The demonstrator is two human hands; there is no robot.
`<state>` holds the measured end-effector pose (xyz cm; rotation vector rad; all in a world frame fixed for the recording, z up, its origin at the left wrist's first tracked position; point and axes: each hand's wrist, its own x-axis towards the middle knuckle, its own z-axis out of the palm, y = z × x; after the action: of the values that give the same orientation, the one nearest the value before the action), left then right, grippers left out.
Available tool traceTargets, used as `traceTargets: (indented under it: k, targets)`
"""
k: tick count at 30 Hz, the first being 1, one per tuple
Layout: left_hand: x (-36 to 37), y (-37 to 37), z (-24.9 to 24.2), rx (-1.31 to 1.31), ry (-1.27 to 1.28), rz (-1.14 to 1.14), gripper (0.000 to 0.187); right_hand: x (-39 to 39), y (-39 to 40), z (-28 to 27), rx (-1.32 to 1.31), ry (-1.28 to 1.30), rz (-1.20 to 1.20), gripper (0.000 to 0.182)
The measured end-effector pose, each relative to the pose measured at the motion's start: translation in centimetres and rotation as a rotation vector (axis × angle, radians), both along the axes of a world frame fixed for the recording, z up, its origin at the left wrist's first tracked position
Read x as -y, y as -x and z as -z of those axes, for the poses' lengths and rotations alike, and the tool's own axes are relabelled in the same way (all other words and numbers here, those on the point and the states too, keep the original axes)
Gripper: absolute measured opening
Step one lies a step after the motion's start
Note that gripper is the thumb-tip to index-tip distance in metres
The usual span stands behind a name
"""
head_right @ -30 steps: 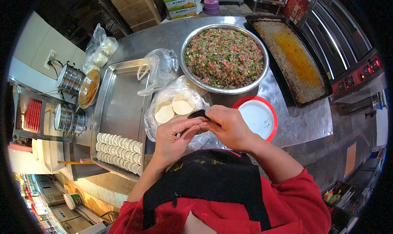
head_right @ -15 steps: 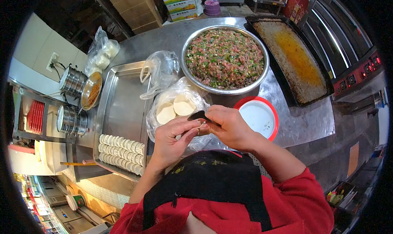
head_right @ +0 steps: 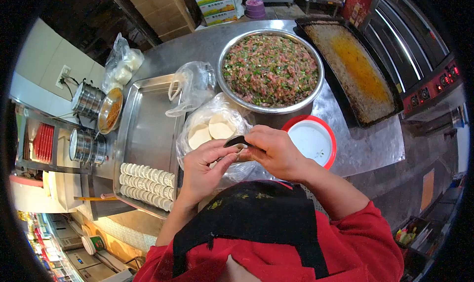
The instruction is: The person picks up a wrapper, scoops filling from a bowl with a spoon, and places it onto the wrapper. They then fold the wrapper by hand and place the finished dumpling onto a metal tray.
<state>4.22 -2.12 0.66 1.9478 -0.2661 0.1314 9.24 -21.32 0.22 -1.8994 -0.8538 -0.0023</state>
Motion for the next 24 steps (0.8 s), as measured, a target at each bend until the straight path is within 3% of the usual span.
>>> traceTargets:
  k: [4,9,18,24]
  targets:
    - [0.0,-0.1,0.1,0.060,-0.001,0.039,0.020,0.1,0.3,-0.2,0.034,0.044,0.012,0.009]
    - [-0.1,0.2,0.2,-0.093,0.156,-0.024,0.020,-0.2,0.3,0.7,0.061,-0.053,0.044,0.012]
    - [0.2,0.0,-0.1,0.109,-0.016,0.072,0.017,0.2,0.2,-0.3,-0.018,0.065,-0.067,0.017]
    - [-0.3,0.3,-0.3,-0.021,0.051,0.020,0.018,0.1,0.6,-0.1,0.028,0.029,-0.039,0.014]
